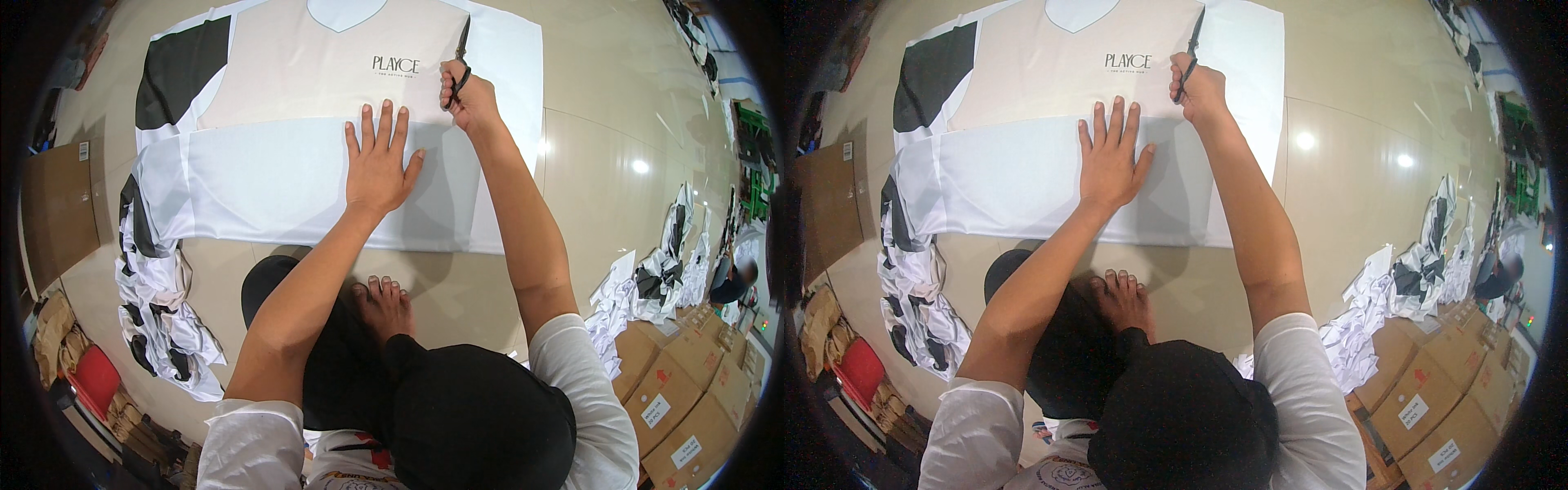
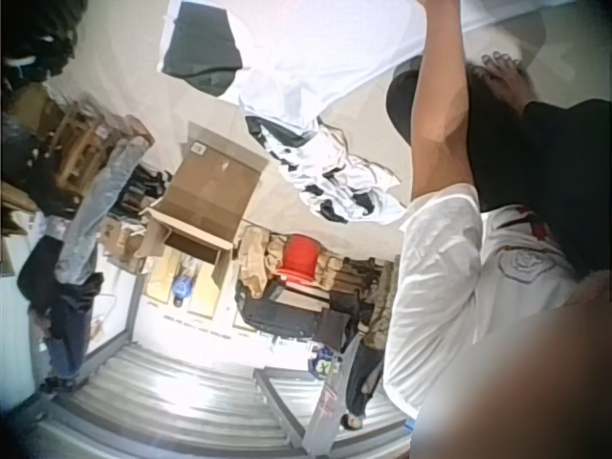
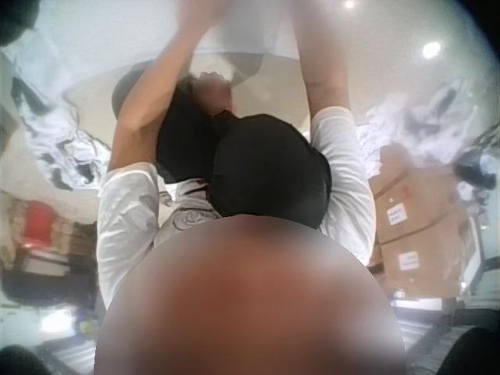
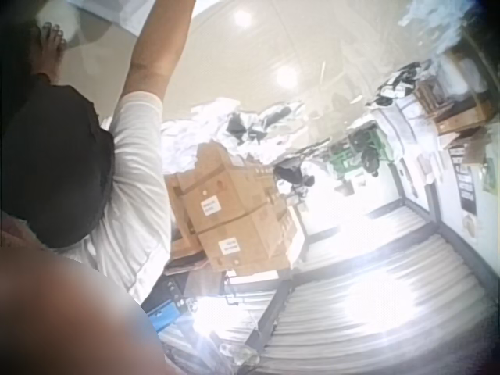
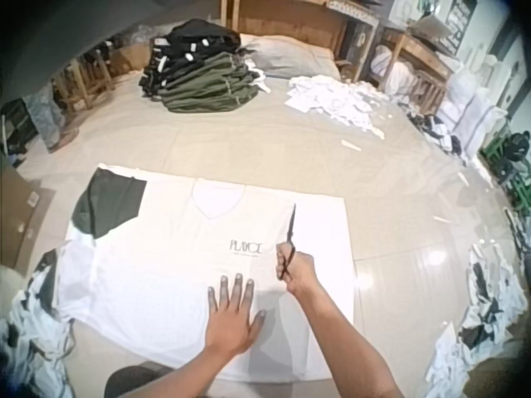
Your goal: The person sits on the floor and uses scissors to cut a white t-shirt along a paper template. They smooth the fabric, align the template, and cut around the edges to create a shaped piece.
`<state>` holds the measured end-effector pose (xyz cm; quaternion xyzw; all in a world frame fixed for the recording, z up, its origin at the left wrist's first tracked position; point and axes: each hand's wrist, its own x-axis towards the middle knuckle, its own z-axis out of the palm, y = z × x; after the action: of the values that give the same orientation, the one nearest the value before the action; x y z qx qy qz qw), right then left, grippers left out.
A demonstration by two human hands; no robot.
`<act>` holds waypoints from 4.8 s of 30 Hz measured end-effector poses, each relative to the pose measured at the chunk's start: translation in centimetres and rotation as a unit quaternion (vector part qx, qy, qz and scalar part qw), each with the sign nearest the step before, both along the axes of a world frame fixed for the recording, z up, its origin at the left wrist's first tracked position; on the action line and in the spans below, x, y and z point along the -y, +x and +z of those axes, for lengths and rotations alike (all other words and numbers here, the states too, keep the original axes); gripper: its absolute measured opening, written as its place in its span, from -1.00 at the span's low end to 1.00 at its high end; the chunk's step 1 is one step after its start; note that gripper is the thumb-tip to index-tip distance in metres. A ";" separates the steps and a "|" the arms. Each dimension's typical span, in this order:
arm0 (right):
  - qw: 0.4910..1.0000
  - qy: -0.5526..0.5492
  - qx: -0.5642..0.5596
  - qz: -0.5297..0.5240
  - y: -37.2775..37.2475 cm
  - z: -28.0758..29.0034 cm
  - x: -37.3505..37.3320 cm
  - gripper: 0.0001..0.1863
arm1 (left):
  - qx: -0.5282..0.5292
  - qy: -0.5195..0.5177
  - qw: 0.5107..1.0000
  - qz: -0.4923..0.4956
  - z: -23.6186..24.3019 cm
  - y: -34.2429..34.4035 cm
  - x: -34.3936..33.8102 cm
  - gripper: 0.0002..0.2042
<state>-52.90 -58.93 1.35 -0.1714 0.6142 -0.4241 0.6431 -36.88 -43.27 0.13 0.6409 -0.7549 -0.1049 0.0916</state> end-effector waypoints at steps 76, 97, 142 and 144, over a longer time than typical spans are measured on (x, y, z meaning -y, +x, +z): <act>0.707 -0.064 -0.533 0.460 8.5 -4.7 -41.5 -0.21 | -0.388 -0.088 0.838 0.373 3.1 23.9 -31.1 -0.78; 0.751 -0.067 -0.657 0.014 -16.3 1.2 -70.6 -0.56 | -0.513 0.009 0.796 0.320 3.8 26.2 -27.5 -0.68; 0.634 -0.196 -0.665 0.343 8.6 -6.2 -42.5 -0.40 | -0.372 0.020 0.903 0.215 13.9 18.8 -23.3 -0.45; 0.707 -0.099 -0.560 0.422 9.6 -3.2 -41.8 -0.28 | -0.375 0.047 0.896 0.233 13.4 19.7 -23.6 -0.43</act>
<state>-43.33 -17.11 -1.83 -0.6810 0.6797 0.0068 0.2725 -17.22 -19.69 13.51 0.7152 -0.4877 -0.3487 0.3594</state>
